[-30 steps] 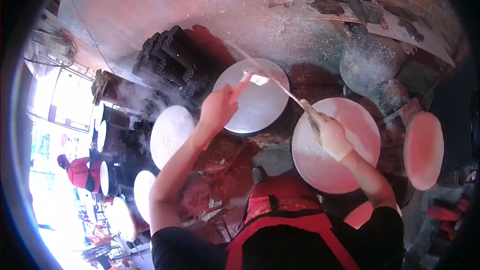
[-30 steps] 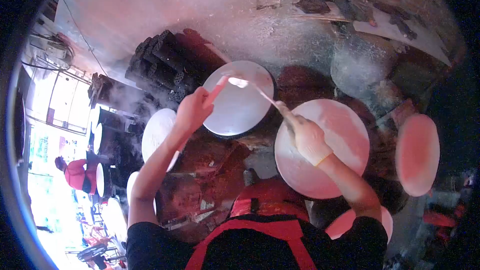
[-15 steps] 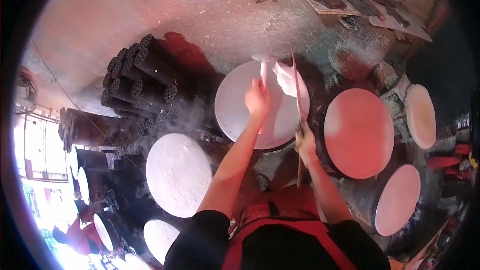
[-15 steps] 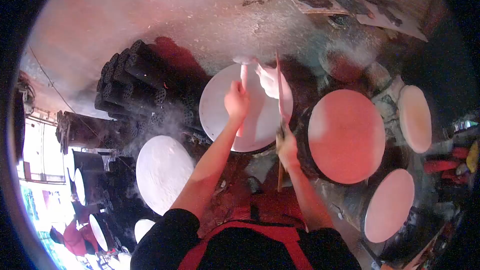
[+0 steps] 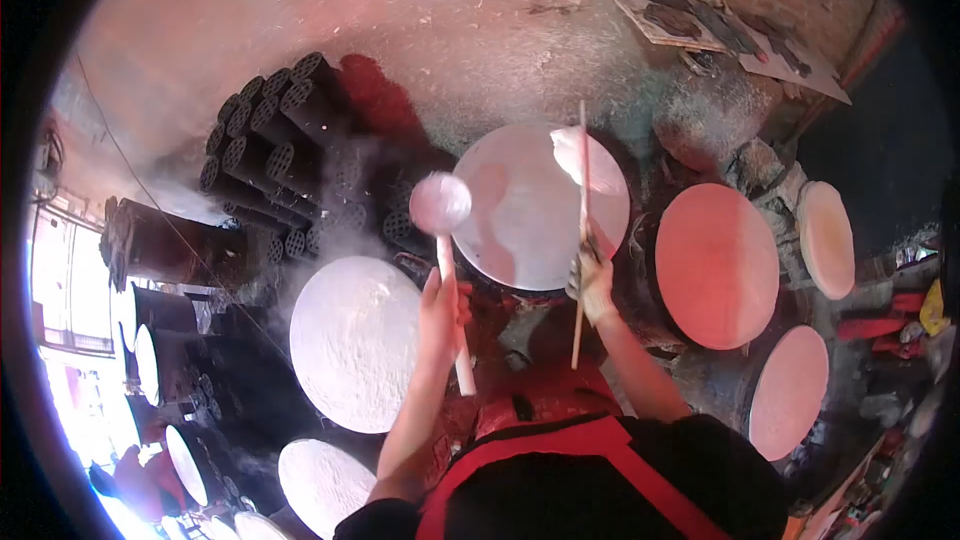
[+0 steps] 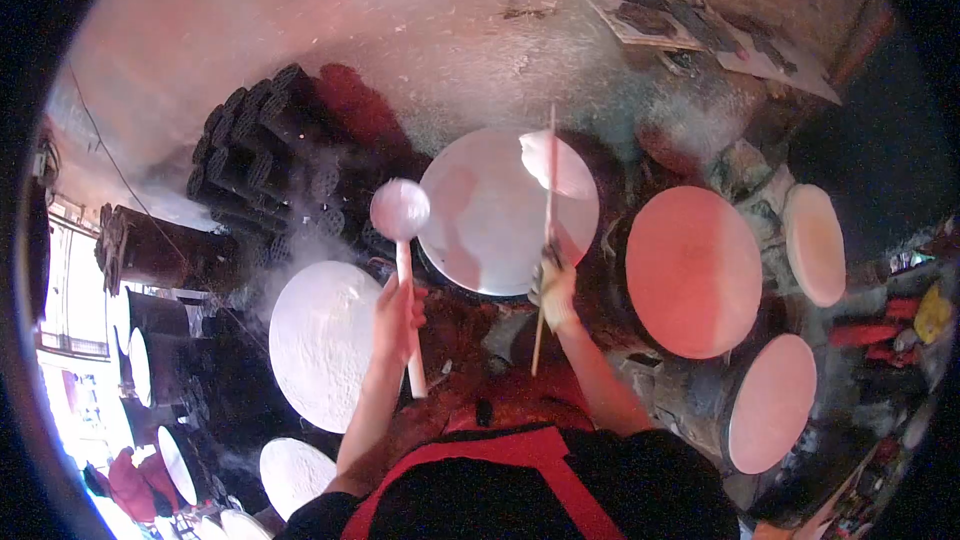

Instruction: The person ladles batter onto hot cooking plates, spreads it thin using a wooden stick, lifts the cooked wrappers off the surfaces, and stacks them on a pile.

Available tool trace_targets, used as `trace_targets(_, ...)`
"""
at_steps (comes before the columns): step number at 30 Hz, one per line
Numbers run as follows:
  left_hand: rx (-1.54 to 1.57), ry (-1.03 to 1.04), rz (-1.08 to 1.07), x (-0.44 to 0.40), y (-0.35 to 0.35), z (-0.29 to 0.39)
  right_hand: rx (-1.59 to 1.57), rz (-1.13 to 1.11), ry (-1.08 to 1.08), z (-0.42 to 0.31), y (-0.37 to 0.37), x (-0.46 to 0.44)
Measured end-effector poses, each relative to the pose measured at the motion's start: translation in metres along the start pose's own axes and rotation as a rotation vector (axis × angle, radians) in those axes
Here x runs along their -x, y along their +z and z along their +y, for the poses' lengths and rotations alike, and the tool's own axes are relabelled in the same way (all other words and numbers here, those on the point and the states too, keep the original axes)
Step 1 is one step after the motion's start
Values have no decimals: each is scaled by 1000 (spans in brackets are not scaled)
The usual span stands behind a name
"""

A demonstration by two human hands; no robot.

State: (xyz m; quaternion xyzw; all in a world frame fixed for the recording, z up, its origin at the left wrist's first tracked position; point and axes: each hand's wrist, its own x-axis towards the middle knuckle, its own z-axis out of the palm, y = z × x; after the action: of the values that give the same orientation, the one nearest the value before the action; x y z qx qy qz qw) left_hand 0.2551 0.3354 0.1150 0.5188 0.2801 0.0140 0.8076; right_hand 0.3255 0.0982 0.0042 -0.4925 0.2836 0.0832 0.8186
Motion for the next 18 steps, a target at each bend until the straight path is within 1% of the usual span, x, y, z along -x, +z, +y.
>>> trace_targets(1,39,-29,85,18,-6,-5,7,-6,-2,-6,15,-11)
trace_targets(3,-18,48,24,41,-21,-20,149,4,68,-15,35,-28)
trace_targets(4,-38,81,-2,50,-26,-25,153,-2,65,-11,32,-33)
trace_targets(5,-31,86,1,56,-36,-31,248,-80,25,-8,26,-40)
trace_targets(6,-89,51,-12,59,-47,-39,344,-157,-12,-6,16,-46)
trace_targets(7,-147,14,-25,65,-56,-46,339,-206,106,-29,8,-15)
trace_targets(8,-141,16,-20,71,-62,-51,303,-133,169,-37,0,-1)
trace_targets(10,-166,9,81,80,-69,-57,244,-12,29,-20,-38,-7)
trace_targets(12,-132,-28,102,92,-80,-64,-27,-89,-78,-29,-44,12)
trace_targets(13,-103,-58,114,95,-83,-66,175,12,-79,-22,-42,-5)
trace_targets(14,-73,-85,126,98,-85,-68,177,5,-76,-21,-34,-18)
trace_targets(16,-67,-92,165,103,-84,-76,488,-99,-6,-20,-11,-45)
trace_targets(17,-60,-103,198,105,-81,-79,468,-170,-149,-18,3,-50)
trace_targets(18,-53,-98,212,107,-78,-82,474,-185,-145,-19,10,-52)
